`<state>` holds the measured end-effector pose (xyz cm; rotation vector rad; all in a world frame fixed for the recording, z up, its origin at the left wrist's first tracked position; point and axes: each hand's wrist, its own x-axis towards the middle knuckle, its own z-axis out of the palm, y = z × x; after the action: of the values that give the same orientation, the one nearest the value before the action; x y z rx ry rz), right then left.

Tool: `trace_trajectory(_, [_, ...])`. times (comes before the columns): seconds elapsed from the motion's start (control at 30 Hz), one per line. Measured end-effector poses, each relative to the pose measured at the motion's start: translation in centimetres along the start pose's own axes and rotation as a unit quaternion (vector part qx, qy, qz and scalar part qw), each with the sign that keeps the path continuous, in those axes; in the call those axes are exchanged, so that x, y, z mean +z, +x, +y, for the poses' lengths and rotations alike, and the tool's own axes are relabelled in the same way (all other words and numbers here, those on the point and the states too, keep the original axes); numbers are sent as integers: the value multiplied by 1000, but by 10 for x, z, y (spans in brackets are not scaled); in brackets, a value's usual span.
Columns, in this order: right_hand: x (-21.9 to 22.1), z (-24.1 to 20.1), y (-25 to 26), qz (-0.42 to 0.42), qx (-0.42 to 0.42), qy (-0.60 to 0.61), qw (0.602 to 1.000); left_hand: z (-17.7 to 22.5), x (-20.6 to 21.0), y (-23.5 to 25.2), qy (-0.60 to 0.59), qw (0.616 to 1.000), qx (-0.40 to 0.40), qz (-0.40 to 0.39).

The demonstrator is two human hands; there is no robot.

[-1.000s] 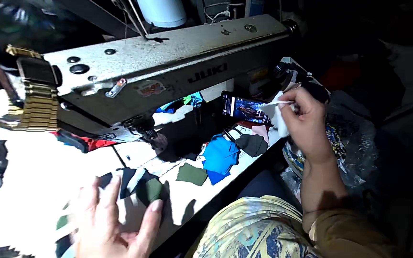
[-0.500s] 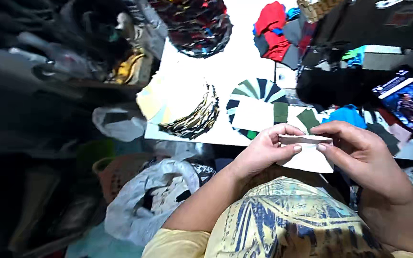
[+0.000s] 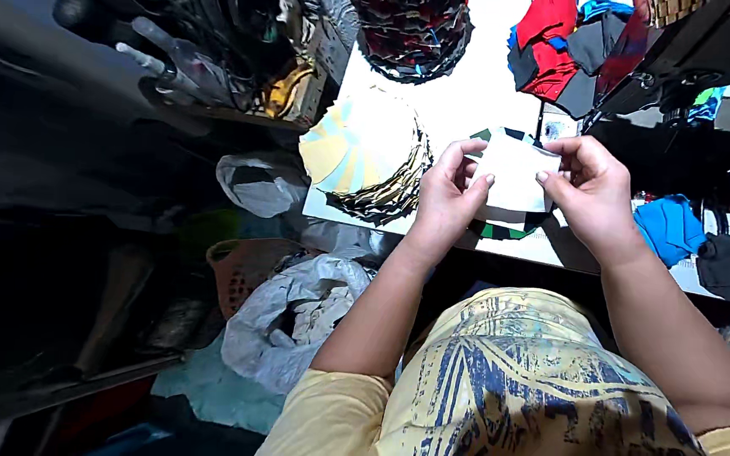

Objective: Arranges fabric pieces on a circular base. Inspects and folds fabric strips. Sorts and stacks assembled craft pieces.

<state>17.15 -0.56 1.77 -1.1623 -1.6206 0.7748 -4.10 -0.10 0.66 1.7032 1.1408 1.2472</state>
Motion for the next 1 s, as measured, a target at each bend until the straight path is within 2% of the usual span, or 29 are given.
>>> trace_trajectory(0.1, [9,10,19,6,-14,-68,998,-12,0,11,94,995,12,19])
trace_trajectory(0.23, [17,23,27,-4,-20,-131,991,-22,3,17,156,987,-25,14])
trace_trajectory(0.87, [23,32,19,7,-45,-164,985,-16,1,21,270,963,-21,-11])
trace_trajectory(1.0, [23,32,19,7,-41,-165,985,-16,2,21,289,957,0,-6])
